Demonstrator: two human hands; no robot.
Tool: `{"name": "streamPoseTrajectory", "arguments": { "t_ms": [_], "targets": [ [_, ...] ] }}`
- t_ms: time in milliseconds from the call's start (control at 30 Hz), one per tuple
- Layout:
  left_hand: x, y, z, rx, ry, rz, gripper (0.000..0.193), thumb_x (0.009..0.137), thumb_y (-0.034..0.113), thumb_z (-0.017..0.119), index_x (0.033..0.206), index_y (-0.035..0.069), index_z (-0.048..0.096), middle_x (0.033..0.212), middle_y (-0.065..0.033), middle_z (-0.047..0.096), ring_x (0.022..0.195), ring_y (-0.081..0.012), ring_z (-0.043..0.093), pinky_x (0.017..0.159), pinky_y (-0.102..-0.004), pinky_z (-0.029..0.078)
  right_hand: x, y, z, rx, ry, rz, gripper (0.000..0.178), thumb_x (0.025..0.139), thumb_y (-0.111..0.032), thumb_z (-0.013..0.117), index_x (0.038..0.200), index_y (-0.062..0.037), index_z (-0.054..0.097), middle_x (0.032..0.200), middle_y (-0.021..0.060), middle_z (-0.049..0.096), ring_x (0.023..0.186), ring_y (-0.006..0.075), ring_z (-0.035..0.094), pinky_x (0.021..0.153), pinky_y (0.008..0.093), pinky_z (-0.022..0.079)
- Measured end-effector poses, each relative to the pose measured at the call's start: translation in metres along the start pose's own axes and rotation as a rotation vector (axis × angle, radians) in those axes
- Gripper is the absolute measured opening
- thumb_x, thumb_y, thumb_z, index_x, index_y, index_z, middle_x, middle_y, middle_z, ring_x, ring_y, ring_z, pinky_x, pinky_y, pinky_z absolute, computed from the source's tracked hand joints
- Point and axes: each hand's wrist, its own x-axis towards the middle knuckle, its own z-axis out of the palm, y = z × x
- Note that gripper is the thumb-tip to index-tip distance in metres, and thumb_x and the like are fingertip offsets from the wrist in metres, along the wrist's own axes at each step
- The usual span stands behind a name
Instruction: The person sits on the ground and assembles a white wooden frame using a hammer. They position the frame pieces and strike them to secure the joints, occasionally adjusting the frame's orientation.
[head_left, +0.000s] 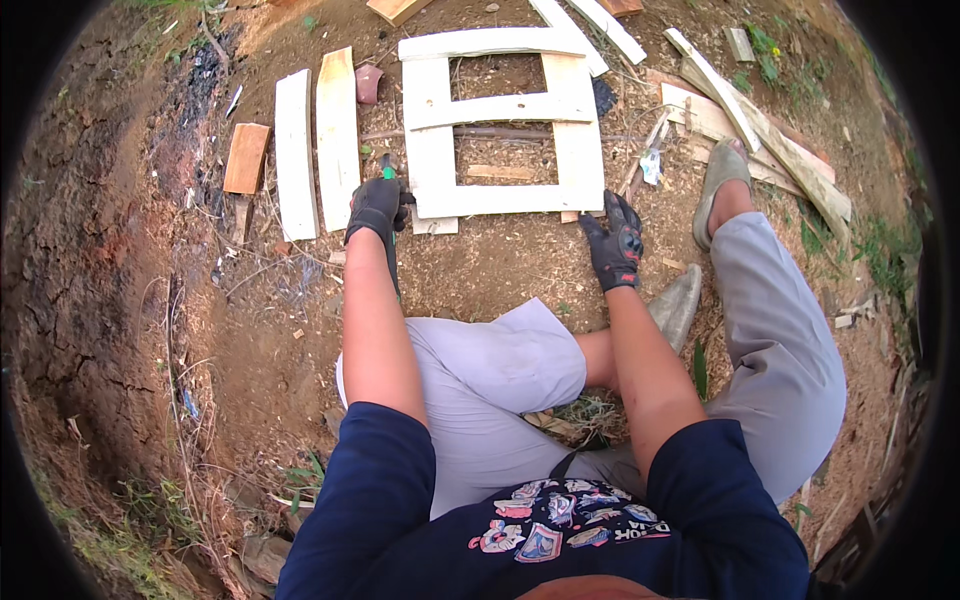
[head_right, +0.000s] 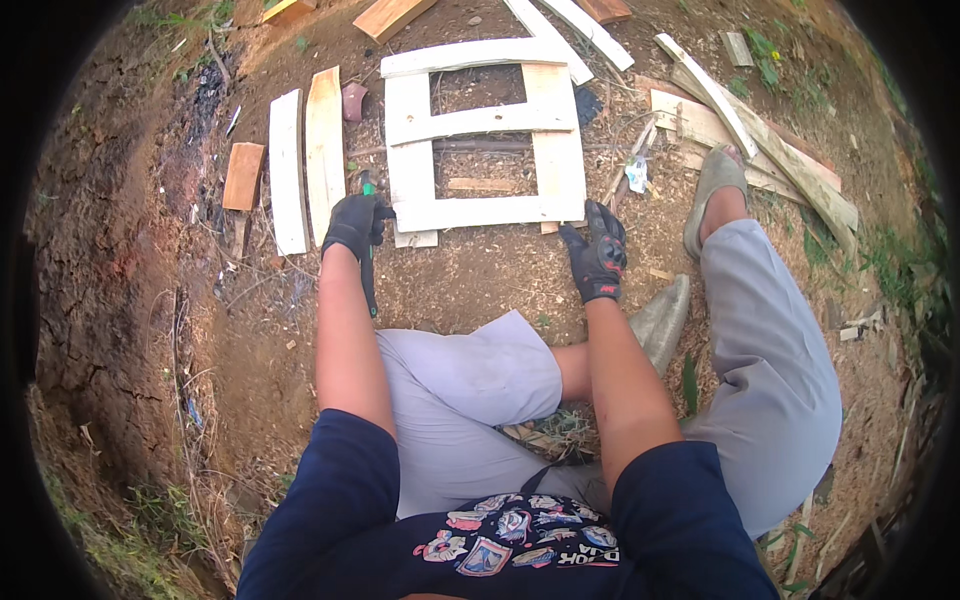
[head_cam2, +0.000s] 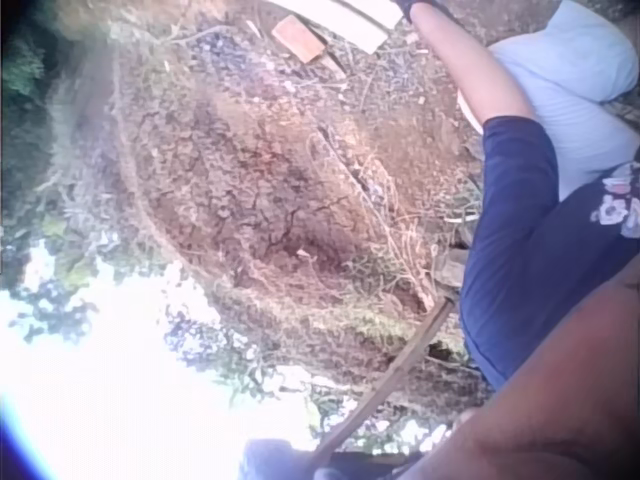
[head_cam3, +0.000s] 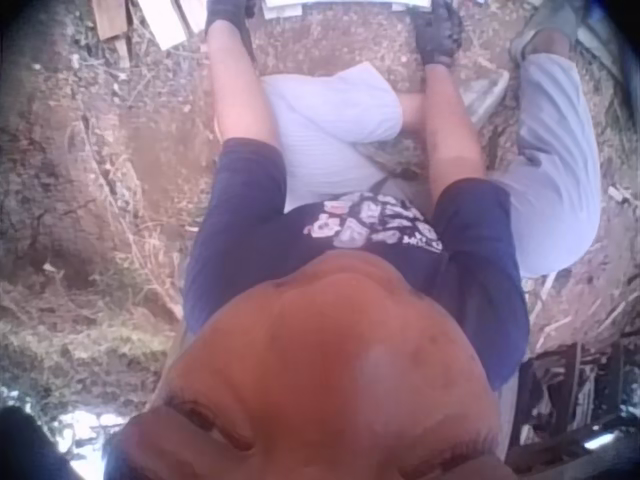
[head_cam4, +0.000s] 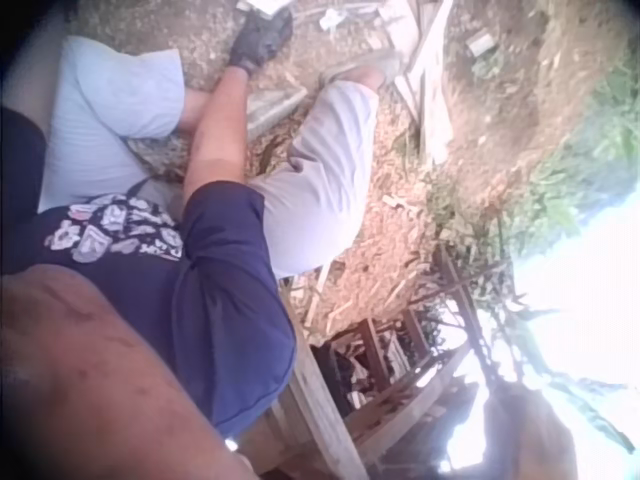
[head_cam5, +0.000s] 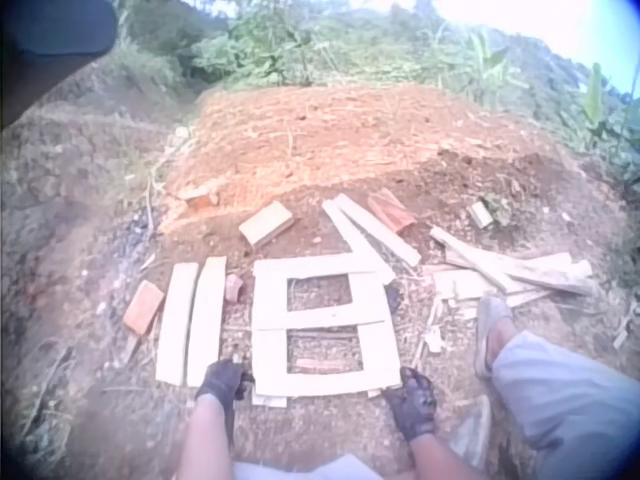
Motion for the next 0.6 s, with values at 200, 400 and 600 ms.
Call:
{"name": "streamPoseTrajectory", "arguments": {
  "t_ms": [200,400,600],
  "targets": [
    [-0.001,0.004,0.007,0.112,0.044,0.019,0.021,0.105,0.021,0.061,0.104,0.003,0.072,0.087,-0.0097,0.077,0.056,-0.0142,0.055,0.049,-0.0361,0.047,-0.001,0.004,0.005,-0.135,-0.008,-0.017,0.068,0.096,-0.041,0.077,0.152,-0.0072,0.059,0.151,0.0183,0.061,0.142,0.0406,0.052,0.121,0.051,0.042],
    [0.002,0.006,0.003,0.164,0.034,-0.005,0.025,0.106,0.024,0.059,0.106,0.004,0.074,0.087,-0.0085,0.077,0.058,-0.016,0.06,0.051,-0.0375,0.051,0.0,0.009,0.014,-0.18,-0.005,-0.076,0.066,0.098,-0.04,0.074,0.153,-0.0076,0.058,0.153,0.0187,0.06,0.142,0.0411,0.051,0.121,0.0514,0.042],
    [0.002,0.007,0.003,0.26,0.059,0.021,0.026,0.106,0.023,0.057,0.106,0.003,0.073,0.086,-0.0089,0.076,0.06,-0.0171,0.062,0.052,-0.0378,0.053,-0.001,0.004,0.01,-0.178,-0.011,-0.067,0.067,0.099,-0.043,0.072,0.154,-0.0077,0.057,0.153,0.0195,0.059,0.142,0.042,0.051,0.121,0.0516,0.042]
  ]
}}
